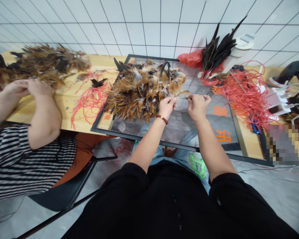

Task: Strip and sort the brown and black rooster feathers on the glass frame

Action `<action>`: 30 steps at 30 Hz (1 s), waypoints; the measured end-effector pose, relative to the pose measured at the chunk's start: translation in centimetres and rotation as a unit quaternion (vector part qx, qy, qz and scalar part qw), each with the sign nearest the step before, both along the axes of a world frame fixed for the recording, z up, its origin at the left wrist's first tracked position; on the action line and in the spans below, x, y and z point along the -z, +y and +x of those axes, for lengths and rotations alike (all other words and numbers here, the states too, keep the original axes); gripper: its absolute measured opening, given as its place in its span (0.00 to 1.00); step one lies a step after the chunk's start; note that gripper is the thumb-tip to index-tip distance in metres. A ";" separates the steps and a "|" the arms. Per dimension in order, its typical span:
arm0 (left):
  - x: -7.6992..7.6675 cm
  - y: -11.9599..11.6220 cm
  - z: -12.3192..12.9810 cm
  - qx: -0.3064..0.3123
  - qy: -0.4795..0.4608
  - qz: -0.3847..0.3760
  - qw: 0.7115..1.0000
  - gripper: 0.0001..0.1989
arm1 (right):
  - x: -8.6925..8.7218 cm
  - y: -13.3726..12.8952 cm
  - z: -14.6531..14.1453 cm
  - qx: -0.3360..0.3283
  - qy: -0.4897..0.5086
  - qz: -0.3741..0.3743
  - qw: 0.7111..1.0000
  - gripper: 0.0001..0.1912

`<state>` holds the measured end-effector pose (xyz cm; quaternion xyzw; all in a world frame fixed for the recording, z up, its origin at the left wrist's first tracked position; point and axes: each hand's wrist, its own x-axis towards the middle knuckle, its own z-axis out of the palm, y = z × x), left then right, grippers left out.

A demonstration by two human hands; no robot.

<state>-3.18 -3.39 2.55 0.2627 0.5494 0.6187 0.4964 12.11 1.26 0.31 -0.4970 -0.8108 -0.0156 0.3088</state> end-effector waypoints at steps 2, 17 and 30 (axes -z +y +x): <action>-0.1 0.0 -0.3 -0.016 -0.020 -0.009 1.000 0.13 | 0.3 0.5 0.4 0.018 0.010 -0.001 1.000 0.10; -0.1 0.0 0.2 0.001 -0.024 -0.035 0.999 0.10 | -0.8 -1.1 -0.6 -0.027 -0.047 0.017 0.998 0.11; -1.4 -0.6 -0.1 -0.003 -0.153 -0.024 0.988 0.10 | 1.0 0.0 -2.2 -0.061 0.329 -0.185 0.924 0.28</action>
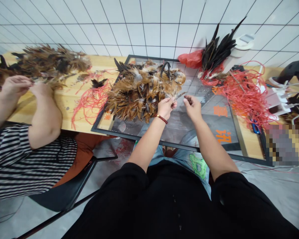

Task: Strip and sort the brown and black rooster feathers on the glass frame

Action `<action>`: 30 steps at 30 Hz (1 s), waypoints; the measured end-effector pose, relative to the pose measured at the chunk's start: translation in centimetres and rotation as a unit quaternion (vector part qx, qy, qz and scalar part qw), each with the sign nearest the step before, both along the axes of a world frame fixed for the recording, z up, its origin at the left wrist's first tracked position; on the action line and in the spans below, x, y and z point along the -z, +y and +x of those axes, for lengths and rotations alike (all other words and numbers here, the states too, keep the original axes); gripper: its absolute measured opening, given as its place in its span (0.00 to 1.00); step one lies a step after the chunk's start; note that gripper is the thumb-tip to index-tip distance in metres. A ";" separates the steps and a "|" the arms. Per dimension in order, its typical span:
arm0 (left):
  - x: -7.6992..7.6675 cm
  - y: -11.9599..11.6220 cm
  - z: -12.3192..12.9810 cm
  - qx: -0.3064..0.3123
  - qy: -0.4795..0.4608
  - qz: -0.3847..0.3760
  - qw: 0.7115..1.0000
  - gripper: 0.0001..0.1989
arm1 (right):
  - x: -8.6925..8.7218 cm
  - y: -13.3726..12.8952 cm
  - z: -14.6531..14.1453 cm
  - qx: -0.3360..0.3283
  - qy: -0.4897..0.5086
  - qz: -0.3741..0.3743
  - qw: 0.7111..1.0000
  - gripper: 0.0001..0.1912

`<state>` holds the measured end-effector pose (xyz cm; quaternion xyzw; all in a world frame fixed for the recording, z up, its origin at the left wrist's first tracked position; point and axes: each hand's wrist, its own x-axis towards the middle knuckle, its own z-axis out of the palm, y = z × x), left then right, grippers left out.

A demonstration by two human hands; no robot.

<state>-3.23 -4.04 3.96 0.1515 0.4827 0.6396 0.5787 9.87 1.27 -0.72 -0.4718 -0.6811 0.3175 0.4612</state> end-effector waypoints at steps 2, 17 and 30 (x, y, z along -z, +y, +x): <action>0.0 0.0 0.1 0.008 0.004 -0.001 1.000 0.10 | -0.1 -0.1 -0.4 -0.062 0.053 -0.035 0.996 0.29; 0.5 0.0 0.5 -0.005 0.032 -0.004 0.999 0.09 | 0.0 -0.1 -0.5 -0.015 0.101 -0.025 0.994 0.24; 1.0 -0.1 1.2 0.088 0.165 0.003 0.982 0.12 | 0.1 0.2 -0.2 -0.019 0.106 -0.032 0.994 0.20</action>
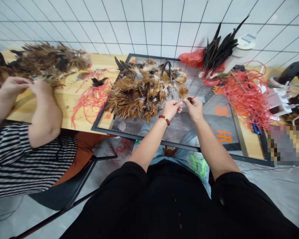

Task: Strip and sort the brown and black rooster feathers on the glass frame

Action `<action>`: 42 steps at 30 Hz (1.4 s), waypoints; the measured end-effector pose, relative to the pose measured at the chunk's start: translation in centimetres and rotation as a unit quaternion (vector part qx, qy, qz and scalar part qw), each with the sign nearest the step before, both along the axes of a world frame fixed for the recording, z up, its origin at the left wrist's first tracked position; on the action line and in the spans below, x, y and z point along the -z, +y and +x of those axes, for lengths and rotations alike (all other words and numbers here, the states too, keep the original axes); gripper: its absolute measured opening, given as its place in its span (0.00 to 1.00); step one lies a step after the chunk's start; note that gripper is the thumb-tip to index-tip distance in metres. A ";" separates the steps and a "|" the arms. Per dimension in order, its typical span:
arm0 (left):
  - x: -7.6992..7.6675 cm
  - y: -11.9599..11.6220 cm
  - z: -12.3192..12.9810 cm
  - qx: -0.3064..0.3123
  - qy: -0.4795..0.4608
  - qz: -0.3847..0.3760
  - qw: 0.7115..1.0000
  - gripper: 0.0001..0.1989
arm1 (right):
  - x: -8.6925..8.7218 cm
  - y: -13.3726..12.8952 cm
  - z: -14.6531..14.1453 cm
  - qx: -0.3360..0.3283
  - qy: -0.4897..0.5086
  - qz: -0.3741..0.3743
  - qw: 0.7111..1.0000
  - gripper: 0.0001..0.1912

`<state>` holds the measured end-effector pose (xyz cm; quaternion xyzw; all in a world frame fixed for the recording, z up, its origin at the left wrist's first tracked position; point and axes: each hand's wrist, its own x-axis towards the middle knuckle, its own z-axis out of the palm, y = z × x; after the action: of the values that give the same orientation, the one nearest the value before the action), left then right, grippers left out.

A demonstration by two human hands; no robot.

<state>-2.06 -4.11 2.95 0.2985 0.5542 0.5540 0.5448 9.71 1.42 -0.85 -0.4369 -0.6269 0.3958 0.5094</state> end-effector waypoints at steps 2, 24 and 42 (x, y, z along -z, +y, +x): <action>0.2 0.0 0.1 0.012 0.021 0.000 1.000 0.11 | 0.0 0.0 -0.1 0.002 0.013 0.000 1.000 0.20; -0.1 1.0 -2.7 -0.266 -0.077 0.092 0.956 0.10 | -2.9 1.4 -6.4 0.056 -0.432 0.001 0.900 0.14; 1.8 1.2 -1.9 -0.063 0.190 0.040 0.979 0.10 | -1.8 -2.0 -0.1 0.060 -0.407 0.205 0.888 0.12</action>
<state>-3.94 -2.90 1.15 0.3845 0.6423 0.5422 0.3816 9.64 -0.63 0.93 -0.4824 -0.8188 0.0145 0.3110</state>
